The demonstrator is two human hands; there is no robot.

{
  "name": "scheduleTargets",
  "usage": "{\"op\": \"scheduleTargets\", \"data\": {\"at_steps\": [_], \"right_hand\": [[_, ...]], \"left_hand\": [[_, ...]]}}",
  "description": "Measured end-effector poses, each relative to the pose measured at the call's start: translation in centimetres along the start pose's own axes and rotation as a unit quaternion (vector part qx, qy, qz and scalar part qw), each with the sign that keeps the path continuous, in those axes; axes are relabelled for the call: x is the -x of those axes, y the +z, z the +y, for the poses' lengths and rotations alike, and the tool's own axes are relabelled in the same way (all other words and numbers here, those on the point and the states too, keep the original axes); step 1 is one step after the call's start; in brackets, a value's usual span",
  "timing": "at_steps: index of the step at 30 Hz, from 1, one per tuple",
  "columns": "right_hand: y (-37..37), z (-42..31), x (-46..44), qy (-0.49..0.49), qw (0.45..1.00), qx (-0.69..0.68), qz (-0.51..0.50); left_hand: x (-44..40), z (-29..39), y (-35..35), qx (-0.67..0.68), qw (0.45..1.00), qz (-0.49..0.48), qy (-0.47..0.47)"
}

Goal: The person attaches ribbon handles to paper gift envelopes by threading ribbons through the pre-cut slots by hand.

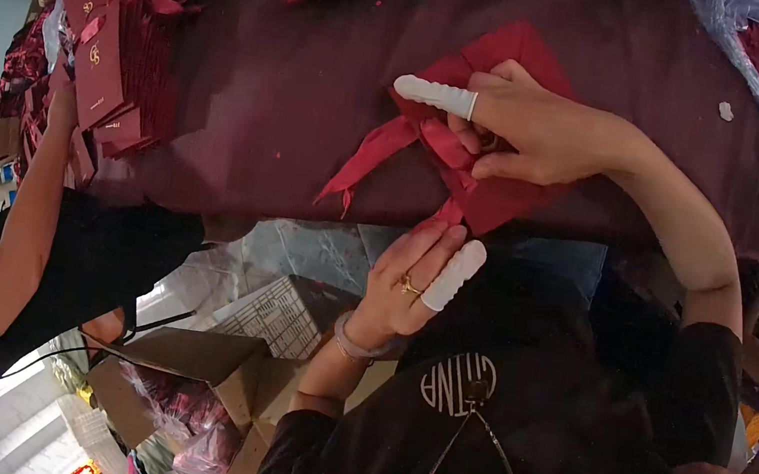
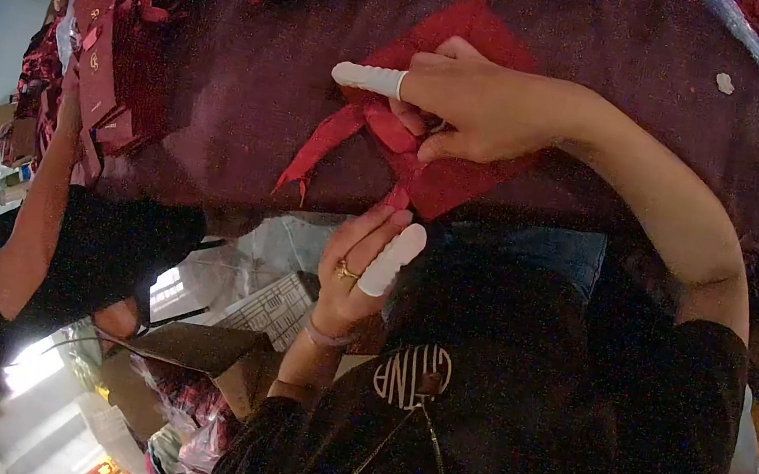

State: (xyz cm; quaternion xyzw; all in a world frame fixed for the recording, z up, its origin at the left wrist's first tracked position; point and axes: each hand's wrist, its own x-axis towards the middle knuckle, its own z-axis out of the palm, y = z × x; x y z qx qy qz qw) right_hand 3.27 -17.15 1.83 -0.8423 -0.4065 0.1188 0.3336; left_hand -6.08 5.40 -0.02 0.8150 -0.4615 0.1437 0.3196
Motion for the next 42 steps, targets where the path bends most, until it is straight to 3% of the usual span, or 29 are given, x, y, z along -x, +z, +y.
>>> {"op": "scheduleTargets", "data": {"at_steps": [8,10,12,14,17,25,28,33,36,39,42], "right_hand": [[-0.3,-0.3,0.0,0.010,0.996,-0.088,-0.006],[-0.5,-0.7,-0.1,0.014,0.995,-0.096,-0.008],[-0.8,-0.9,-0.1,0.014,0.995,-0.100,-0.008],[-0.8,-1.0,0.0,-0.001,0.998,-0.063,0.028],[-0.5,-1.6,-0.2,0.051,0.997,-0.053,0.033],[-0.8,-1.7,-0.8,0.053,0.998,-0.045,-0.001],[-0.2,-1.4,-0.5,0.050,0.997,-0.058,0.008],[-0.6,-1.3,-0.4,0.043,0.998,-0.053,-0.003],[-1.0,-1.1,-0.4,0.022,0.986,-0.164,-0.009],[-0.3,0.9,-0.5,-0.017,0.915,-0.395,0.081],[-1.0,2.4,-0.7,-0.005,0.780,-0.605,0.157]], "left_hand": [[2.6,-0.7,0.7,0.019,0.996,0.006,-0.084],[1.4,-0.2,0.5,0.129,0.976,0.076,-0.159],[0.9,-0.6,-0.3,0.040,0.974,0.144,-0.168],[-0.9,-1.9,-0.5,-0.115,0.937,0.229,-0.238],[-1.8,-2.9,-1.1,-0.166,0.931,0.135,-0.297],[-0.3,-3.7,-0.6,-0.038,0.904,0.282,-0.320],[0.3,-3.7,-0.6,-0.130,0.914,0.249,-0.293],[1.4,-3.0,-1.0,-0.170,0.922,0.188,-0.292],[1.8,-2.5,-1.1,-0.147,0.921,0.185,-0.310],[1.6,-1.3,-1.1,-0.149,0.915,0.196,-0.319],[1.6,0.0,-0.4,-0.240,0.935,0.179,-0.189]]}}
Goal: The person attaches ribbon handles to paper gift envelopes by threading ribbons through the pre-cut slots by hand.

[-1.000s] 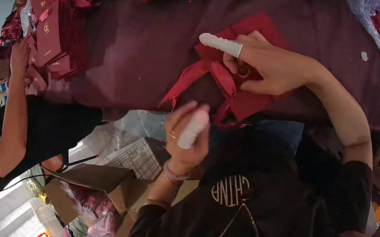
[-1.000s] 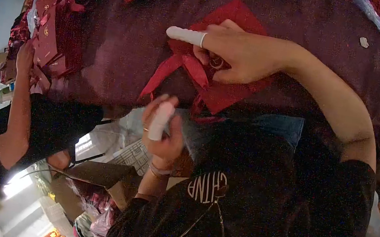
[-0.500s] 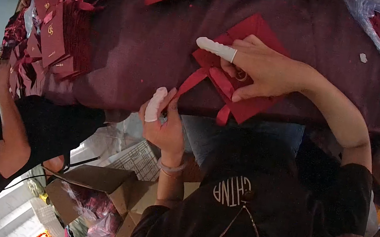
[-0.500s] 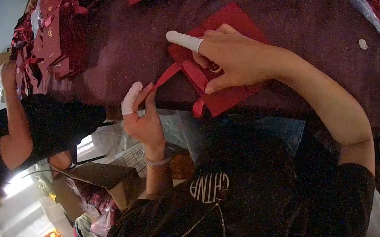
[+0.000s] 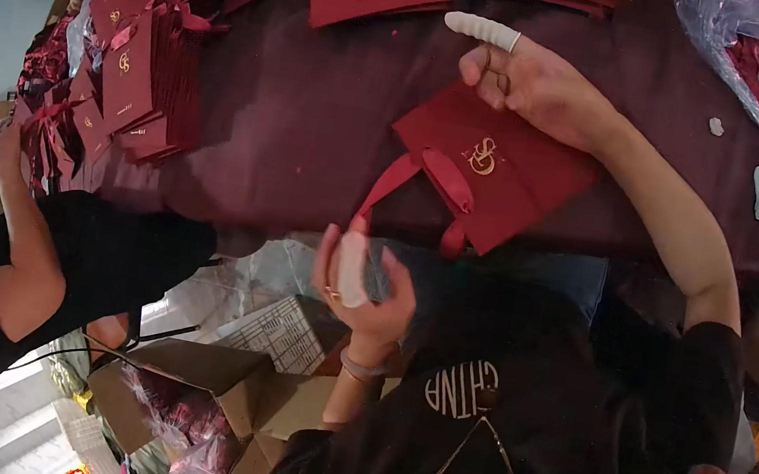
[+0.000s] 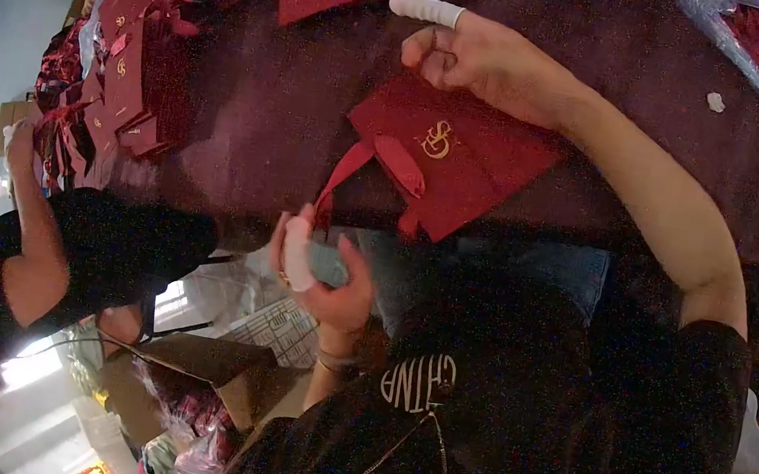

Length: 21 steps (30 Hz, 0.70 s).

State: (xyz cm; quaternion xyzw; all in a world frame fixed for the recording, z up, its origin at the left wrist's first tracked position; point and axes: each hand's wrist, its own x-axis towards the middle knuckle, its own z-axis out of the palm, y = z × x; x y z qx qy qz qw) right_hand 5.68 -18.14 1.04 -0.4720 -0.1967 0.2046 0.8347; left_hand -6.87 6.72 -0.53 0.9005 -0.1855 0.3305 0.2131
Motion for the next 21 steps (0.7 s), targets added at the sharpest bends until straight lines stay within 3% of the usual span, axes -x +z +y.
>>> {"op": "scheduleTargets", "data": {"at_steps": [1,3,4,6,7,8,9,10,13,16,17,19,21], "right_hand": [[-0.2,0.0,0.1,-0.001,1.000,0.010,0.000],[-0.5,-0.4,0.3,-0.013,0.984,-0.175,0.009],[-0.1,-0.7,0.7,-0.020,0.983,-0.182,0.025],[1.8,-2.4,1.4,0.012,0.999,0.003,0.049],[3.6,-3.3,2.3,0.006,0.980,0.193,0.040],[4.6,-4.0,3.3,-0.056,0.928,0.367,-0.022],[6.5,-6.1,4.0,-0.014,0.848,0.522,-0.090],[7.1,-6.2,5.2,-0.043,0.781,0.606,-0.146],[8.0,-5.3,6.9,0.021,0.723,0.674,-0.152],[7.2,-4.2,6.8,-0.077,0.663,0.743,-0.045],[7.5,-4.7,6.5,-0.118,0.669,0.734,0.022],[7.1,-5.6,7.0,-0.101,0.754,0.634,0.142],[6.5,-6.3,6.5,-0.192,0.717,0.584,0.328]], "left_hand": [[0.6,0.0,0.7,0.095,0.995,-0.033,0.022],[-1.6,1.6,0.9,0.116,0.976,-0.149,0.109],[-2.5,1.8,1.4,0.135,0.958,-0.212,0.136],[-3.2,2.3,2.1,0.161,0.951,-0.222,0.143],[-3.4,2.1,2.1,0.165,0.949,-0.221,0.154],[-3.2,1.8,2.5,0.159,0.953,-0.189,0.176],[-3.0,1.3,2.8,0.151,0.955,-0.161,0.197],[-3.6,1.4,2.2,0.150,0.953,-0.163,0.206],[-4.7,1.5,1.7,0.224,0.960,-0.108,0.132],[-6.6,2.3,1.4,0.274,0.958,-0.036,0.081],[-6.4,2.7,2.2,0.323,0.945,0.023,0.038],[-6.9,2.9,3.4,0.366,0.923,0.120,-0.009],[-7.4,2.5,3.3,0.296,0.946,0.126,-0.031]]}}
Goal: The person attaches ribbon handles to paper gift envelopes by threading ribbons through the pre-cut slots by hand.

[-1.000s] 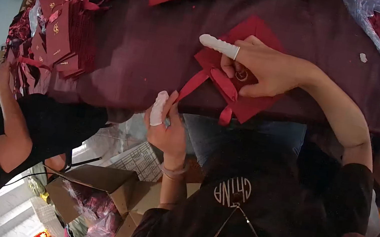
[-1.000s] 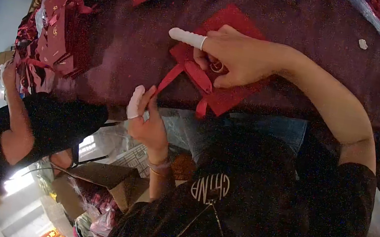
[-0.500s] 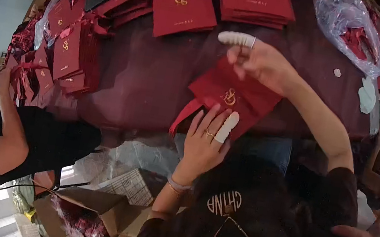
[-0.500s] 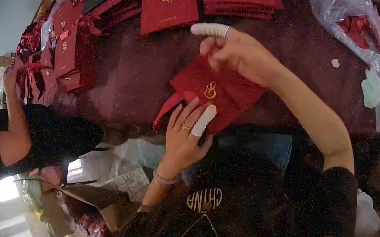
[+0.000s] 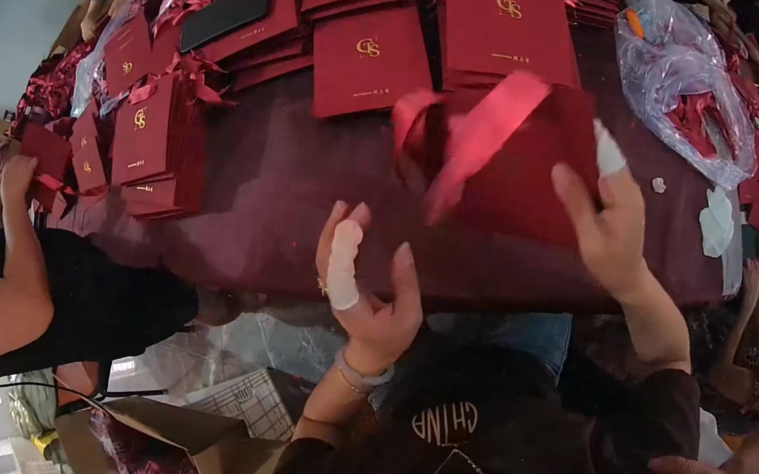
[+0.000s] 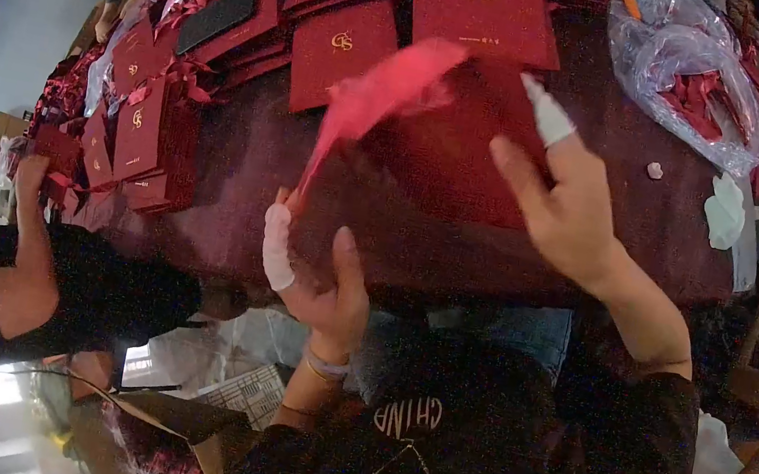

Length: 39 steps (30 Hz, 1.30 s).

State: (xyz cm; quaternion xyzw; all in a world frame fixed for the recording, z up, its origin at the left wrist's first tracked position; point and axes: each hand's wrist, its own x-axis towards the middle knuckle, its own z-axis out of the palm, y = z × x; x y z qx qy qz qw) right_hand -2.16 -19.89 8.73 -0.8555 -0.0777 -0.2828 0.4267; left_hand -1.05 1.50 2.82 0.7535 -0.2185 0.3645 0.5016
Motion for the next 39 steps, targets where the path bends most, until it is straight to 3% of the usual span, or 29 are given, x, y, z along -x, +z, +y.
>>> {"op": "scheduleTargets", "data": {"at_steps": [1,2,3,5,8,9,11,13,15,17,19,20,22,25,28,32,34,39], "right_hand": [[0.8,0.7,-0.6,0.143,0.936,-0.314,0.066],[-0.4,1.0,-1.1,0.247,0.904,-0.347,0.038],[-0.7,1.7,-1.5,0.244,0.906,-0.345,0.038],[-0.7,3.1,-2.0,0.363,0.823,-0.435,0.040],[0.0,3.8,-2.3,0.425,0.807,-0.407,0.046],[0.2,3.5,-2.5,0.428,0.806,-0.407,0.044],[-0.2,2.3,-3.6,0.213,0.911,-0.326,0.134],[-2.4,2.7,-5.8,0.140,0.928,-0.311,0.151],[-3.3,5.0,-8.9,0.088,0.945,-0.233,0.210],[-2.1,4.1,-12.3,0.224,0.943,-0.101,0.223],[-1.0,13.8,-14.5,0.013,0.984,0.094,0.150],[-0.1,15.2,-14.6,0.025,0.984,0.114,0.137],[2.1,18.6,-14.0,0.076,0.931,0.327,0.141],[3.8,16.5,-12.7,0.008,0.934,0.308,0.182],[3.9,14.1,-12.1,0.026,0.930,0.309,0.196],[1.9,9.6,-9.1,-0.104,0.928,0.291,0.208],[1.0,8.4,-6.6,-0.108,0.938,0.285,0.166],[-1.0,6.4,-0.9,-0.062,0.958,0.272,0.074]], "left_hand": [[-0.7,-0.2,-0.3,-0.043,0.999,-0.032,0.001],[-0.9,-0.4,-0.3,-0.040,0.999,-0.029,0.002],[-0.9,-0.8,-0.3,-0.066,0.996,-0.050,-0.027],[-0.3,-1.7,0.2,-0.044,0.990,-0.071,-0.112],[0.6,-2.7,1.1,0.015,0.974,-0.121,-0.188],[0.7,-3.0,1.4,0.008,0.978,-0.126,-0.167],[0.6,-3.3,1.5,-0.037,0.980,-0.150,-0.124],[0.5,-3.2,1.6,-0.067,0.979,-0.172,-0.089],[-0.3,-2.6,1.7,-0.079,0.975,-0.190,-0.089],[-2.1,-2.4,1.5,-0.131,0.967,-0.207,-0.064],[-4.7,-4.2,1.8,-0.187,0.967,-0.173,-0.010],[-6.5,-5.1,2.1,-0.216,0.961,-0.171,-0.010],[-9.3,-8.3,3.5,-0.218,0.965,-0.137,-0.039],[-11.4,-13.1,5.9,-0.287,0.937,-0.171,-0.097],[-11.9,-11.9,6.4,-0.325,0.897,-0.253,-0.162],[-10.3,-11.3,6.2,-0.399,0.901,-0.153,-0.077],[-10.3,-10.7,5.7,-0.375,0.910,-0.152,-0.091],[-9.5,-10.7,4.6,-0.418,0.904,-0.092,-0.004]]}}
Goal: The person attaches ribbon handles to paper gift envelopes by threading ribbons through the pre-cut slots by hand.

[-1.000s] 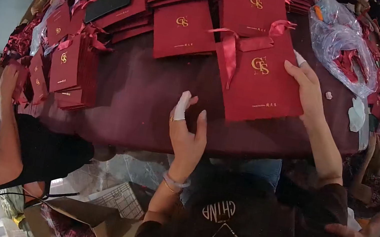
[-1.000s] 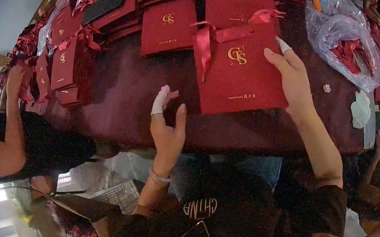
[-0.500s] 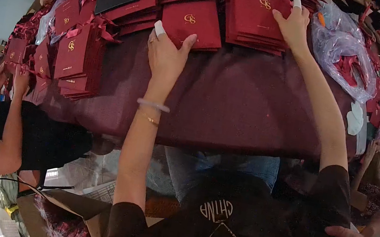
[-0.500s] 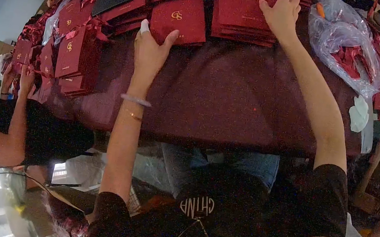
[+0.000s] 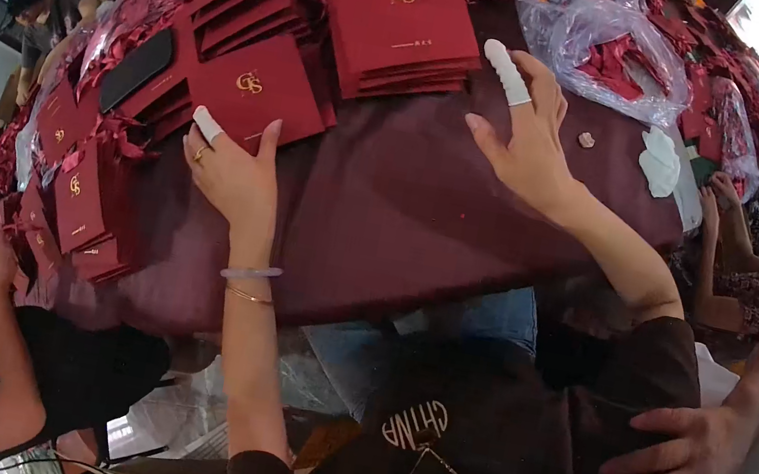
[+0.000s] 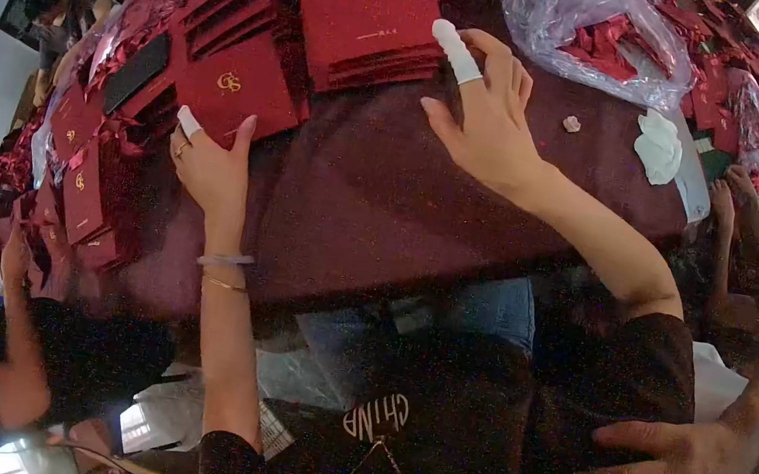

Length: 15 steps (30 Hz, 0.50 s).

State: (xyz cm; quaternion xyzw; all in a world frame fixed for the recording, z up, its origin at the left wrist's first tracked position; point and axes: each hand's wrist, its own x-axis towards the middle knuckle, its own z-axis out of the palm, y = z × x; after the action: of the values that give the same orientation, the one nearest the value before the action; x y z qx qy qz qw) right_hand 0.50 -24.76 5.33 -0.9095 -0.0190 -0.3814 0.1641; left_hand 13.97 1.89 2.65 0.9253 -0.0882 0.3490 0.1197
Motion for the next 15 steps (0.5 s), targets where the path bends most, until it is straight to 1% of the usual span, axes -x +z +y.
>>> {"op": "scheduleTargets", "data": {"at_steps": [2,3,4,5,6,7,8,9,10,11,12,13,14,15], "right_hand": [[-1.4,0.9,0.7,0.024,1.000,0.010,0.009],[-2.3,1.8,0.5,0.022,0.998,0.032,0.055],[-3.1,3.8,0.2,0.001,0.994,0.049,0.101],[-4.4,5.4,-0.3,0.018,0.990,0.101,0.099],[-5.6,7.0,-0.8,0.034,0.983,0.153,0.098],[-6.7,9.3,-1.0,0.098,0.987,0.102,0.080],[-7.7,11.4,-1.1,0.160,0.984,0.050,0.062],[-8.4,13.5,-0.8,0.160,0.984,0.049,0.064],[-8.8,15.6,-0.4,0.151,0.982,0.117,-0.009],[-8.9,17.0,0.0,0.139,0.970,0.182,-0.084],[-8.9,17.3,0.7,0.120,0.966,0.209,-0.097],[-8.6,17.6,1.4,0.100,0.961,0.233,-0.113],[-8.6,17.2,1.1,0.227,0.929,0.205,-0.209],[-8.3,17.4,1.6,0.184,0.936,0.243,-0.177]], "left_hand": [[-0.1,0.5,-0.5,0.010,1.000,0.002,-0.015],[-0.2,0.8,-0.8,0.014,1.000,0.001,-0.013],[-0.2,0.9,-1.2,0.037,0.999,0.020,-0.026],[-0.2,1.0,-1.6,0.059,0.997,0.038,-0.039],[-0.1,1.0,-2.0,0.085,0.993,0.083,-0.023],[0.0,1.3,-3.0,0.086,0.992,0.085,-0.021],[0.3,1.6,-4.2,0.111,0.990,0.074,-0.044],[0.7,1.8,-5.1,0.135,0.987,0.065,-0.066],[1.4,1.8,-5.7,0.138,0.985,0.088,-0.053],[2.5,1.9,-6.5,0.193,0.976,0.064,-0.081],[3.7,2.2,-7.4,0.246,0.962,0.038,-0.110],[5.2,3.0,-8.2,0.241,0.964,0.018,-0.113],[6.6,3.8,-8.7,0.323,0.932,-0.033,-0.159],[8.0,4.6,-9.2,0.401,0.889,-0.081,-0.206]]}}
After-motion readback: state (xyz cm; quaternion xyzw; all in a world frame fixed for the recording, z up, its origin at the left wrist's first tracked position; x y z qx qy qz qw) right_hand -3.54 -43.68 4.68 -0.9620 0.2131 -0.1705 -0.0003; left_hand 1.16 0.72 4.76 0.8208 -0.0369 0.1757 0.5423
